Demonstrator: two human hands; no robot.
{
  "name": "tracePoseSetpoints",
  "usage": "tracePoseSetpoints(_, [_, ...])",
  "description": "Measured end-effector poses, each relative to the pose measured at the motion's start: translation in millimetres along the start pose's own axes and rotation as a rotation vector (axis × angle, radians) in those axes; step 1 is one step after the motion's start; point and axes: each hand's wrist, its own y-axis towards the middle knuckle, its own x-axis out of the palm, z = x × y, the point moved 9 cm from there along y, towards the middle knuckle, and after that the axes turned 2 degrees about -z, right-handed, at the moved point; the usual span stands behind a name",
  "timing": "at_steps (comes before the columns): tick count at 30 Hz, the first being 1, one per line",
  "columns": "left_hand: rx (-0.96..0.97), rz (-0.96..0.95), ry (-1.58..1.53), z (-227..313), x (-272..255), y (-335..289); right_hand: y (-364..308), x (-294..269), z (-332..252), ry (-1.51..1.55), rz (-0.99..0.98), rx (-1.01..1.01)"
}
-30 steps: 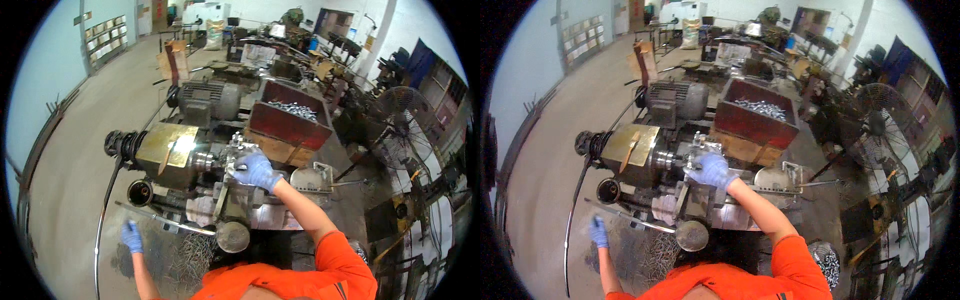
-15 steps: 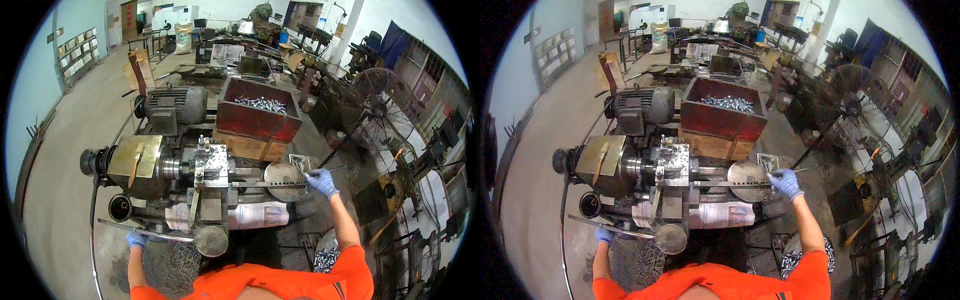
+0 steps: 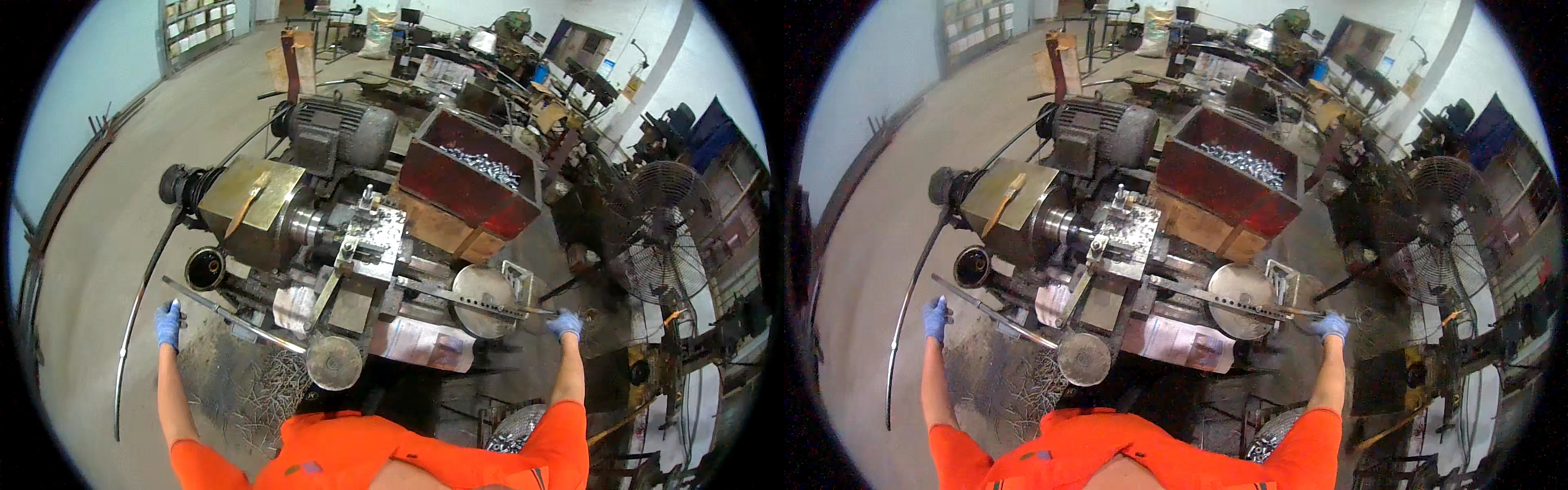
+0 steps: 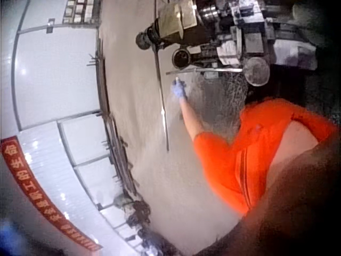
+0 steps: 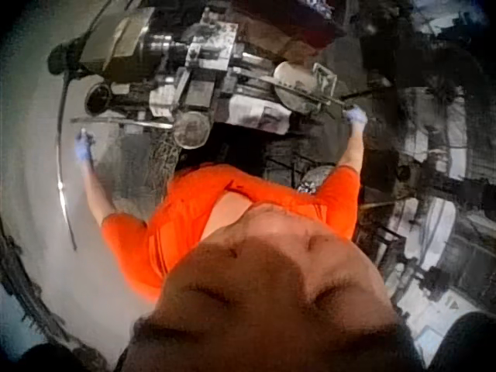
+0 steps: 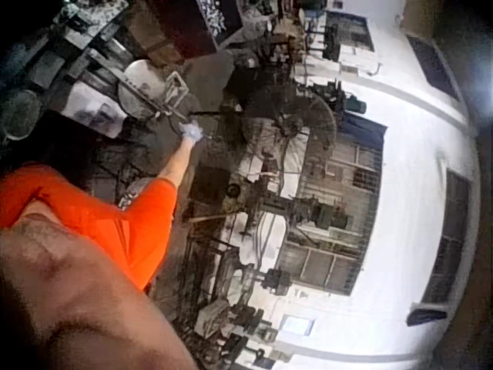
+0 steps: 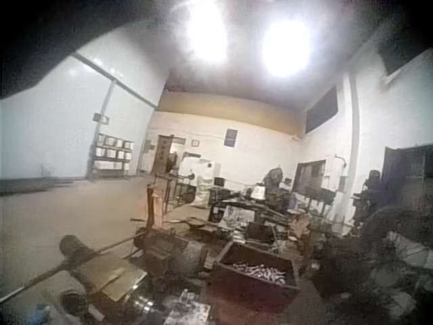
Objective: The person picks up metal parts from a bin and places them one by one into the chuck of a metal lathe machine, then pulls a lever to engage the machining process before removing the finished part and repeating.
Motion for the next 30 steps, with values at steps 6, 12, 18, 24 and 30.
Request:
tracePoseSetpoints(6, [-0.176, 0.142, -0.214, 22, 19, -12, -53, 42, 105, 0.038, -0.064, 0.229])
tracePoseSetpoints(12, [-0.178, 0.379, -0.534, 6, 85, 7, -156, 132, 218, 0.077, -0.07, 0.324])
tracePoseSetpoints(18, [-0.134, 0.434, -0.564, 11, 81, 1, -261, 147, 203, 0.252, 0.071, 0.385])
tracePoseSetpoints(24, [-0.139, 0.415, -0.556, 15, 82, 5, -292, 133, 177, 0.203, -0.003, 0.502])
tracePoseSetpoints(30, [-0.109, 0.396, -0.584, 11, 81, 10, -289, 154, 192, 0.192, -0.047, 0.49])
